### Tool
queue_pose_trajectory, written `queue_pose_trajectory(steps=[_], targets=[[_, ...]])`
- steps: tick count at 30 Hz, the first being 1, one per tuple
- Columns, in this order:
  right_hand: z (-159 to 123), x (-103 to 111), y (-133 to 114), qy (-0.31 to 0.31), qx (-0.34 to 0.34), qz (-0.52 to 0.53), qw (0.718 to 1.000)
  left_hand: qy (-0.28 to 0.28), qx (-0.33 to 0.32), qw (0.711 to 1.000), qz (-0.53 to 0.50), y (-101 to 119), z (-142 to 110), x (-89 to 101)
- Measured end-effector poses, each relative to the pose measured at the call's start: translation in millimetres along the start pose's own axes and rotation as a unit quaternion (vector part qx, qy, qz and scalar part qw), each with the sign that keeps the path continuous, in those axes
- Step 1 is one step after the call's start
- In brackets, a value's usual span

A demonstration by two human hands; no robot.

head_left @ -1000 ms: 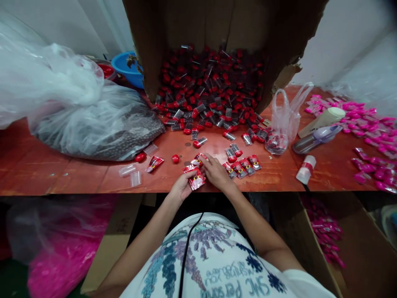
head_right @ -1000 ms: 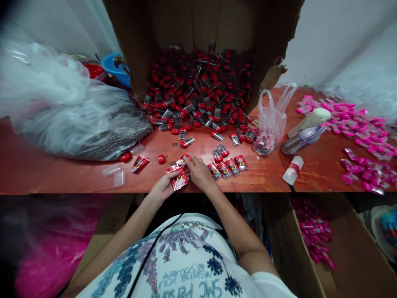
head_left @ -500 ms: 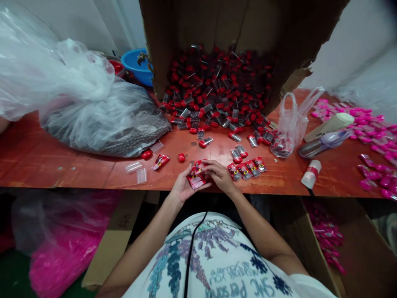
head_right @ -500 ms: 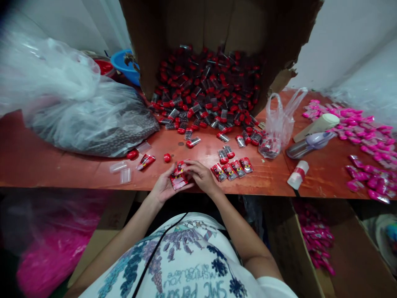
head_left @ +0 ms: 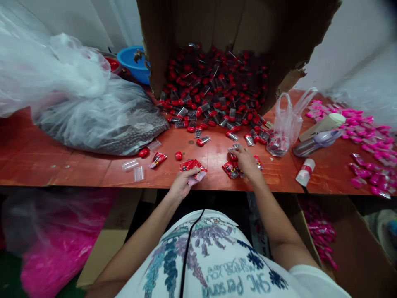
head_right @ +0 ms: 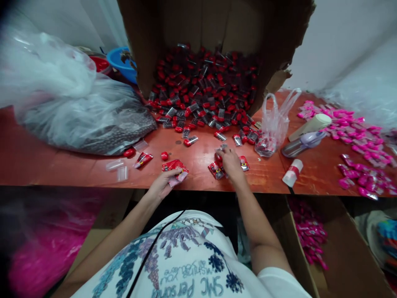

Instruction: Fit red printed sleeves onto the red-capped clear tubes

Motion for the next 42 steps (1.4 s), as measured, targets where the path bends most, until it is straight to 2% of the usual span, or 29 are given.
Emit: queue_pose_trajectory(steps=[3,6,9,11,12,14,17,18,20,25,29,32,37,40,42], targets=[[13.9,-4.3,-1.3,-0.035,0.052,-0.049,0.997,0.021,-0.015,0.999,-0.024,-2.2,1.2,1.9],[32.1,-12.9,-13.7,-0.046,0.090,-0.042,0.994,0.033,-0.017,0.998,-0.054,-3.6,4.2,3.0],[40.7,-18.0,-35.0,-0.042,0.102,0.033,0.993,0.066,0.005,0.994,-0.090,-1.5,6.8,5.1],[35.7,-13.9,-52.0,-0.003,0.066,0.148,0.987,0.082,0.018,0.990,-0.116,2.9,7.5,6.0],[29.7,-11.0,-61.4,0.017,0.041,0.221,0.974,0.086,0.020,0.988,-0.128,5.8,7.6,6.6],[13.2,-6.7,-82.1,0.038,-0.002,0.368,0.929,0.092,0.022,0.984,-0.148,11.0,8.1,8.1],[-10.5,-6.6,-114.2,0.001,-0.038,0.506,0.862,0.086,0.024,0.981,-0.172,14.3,10.9,9.1],[-15.9,-6.5,-121.5,-0.003,-0.049,0.524,0.850,0.080,0.022,0.981,-0.175,14.1,12.1,8.3],[-22.1,-5.2,-129.5,0.013,-0.070,0.528,0.846,0.059,0.013,0.983,-0.174,12.8,14.3,5.0],[-24.3,1.1,-131.5,0.063,-0.087,0.476,0.873,0.032,-0.037,0.988,-0.149,9.9,13.4,-2.5],[-26.7,3.3,-133.7,0.056,-0.082,0.463,0.881,0.045,-0.095,0.988,-0.110,13.0,9.0,0.4],[-28.8,-1.2,-134.2,0.032,-0.102,0.502,0.858,0.039,-0.147,0.985,-0.082,18.2,4.5,1.7],[-29.3,-7.0,-128.0,0.030,-0.147,0.559,0.816,-0.039,-0.185,0.982,-0.015,23.2,-5.4,-9.4],[-29.2,-7.5,-125.6,0.022,-0.152,0.578,0.801,-0.059,-0.194,0.979,0.016,24.4,-11.5,-15.8],[-29.8,-6.4,-125.2,0.016,-0.146,0.576,0.804,-0.061,-0.199,0.978,0.025,24.7,-14.3,-18.3]])
Point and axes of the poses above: each hand's wrist, its own z-axis towards the middle knuckle, its own x-axis out of the back of the hand, y = z × x, the point moved 5 cm from there along z, towards the middle knuckle, and after that the axes turned 1 degree about -z, right-handed, at the moved point
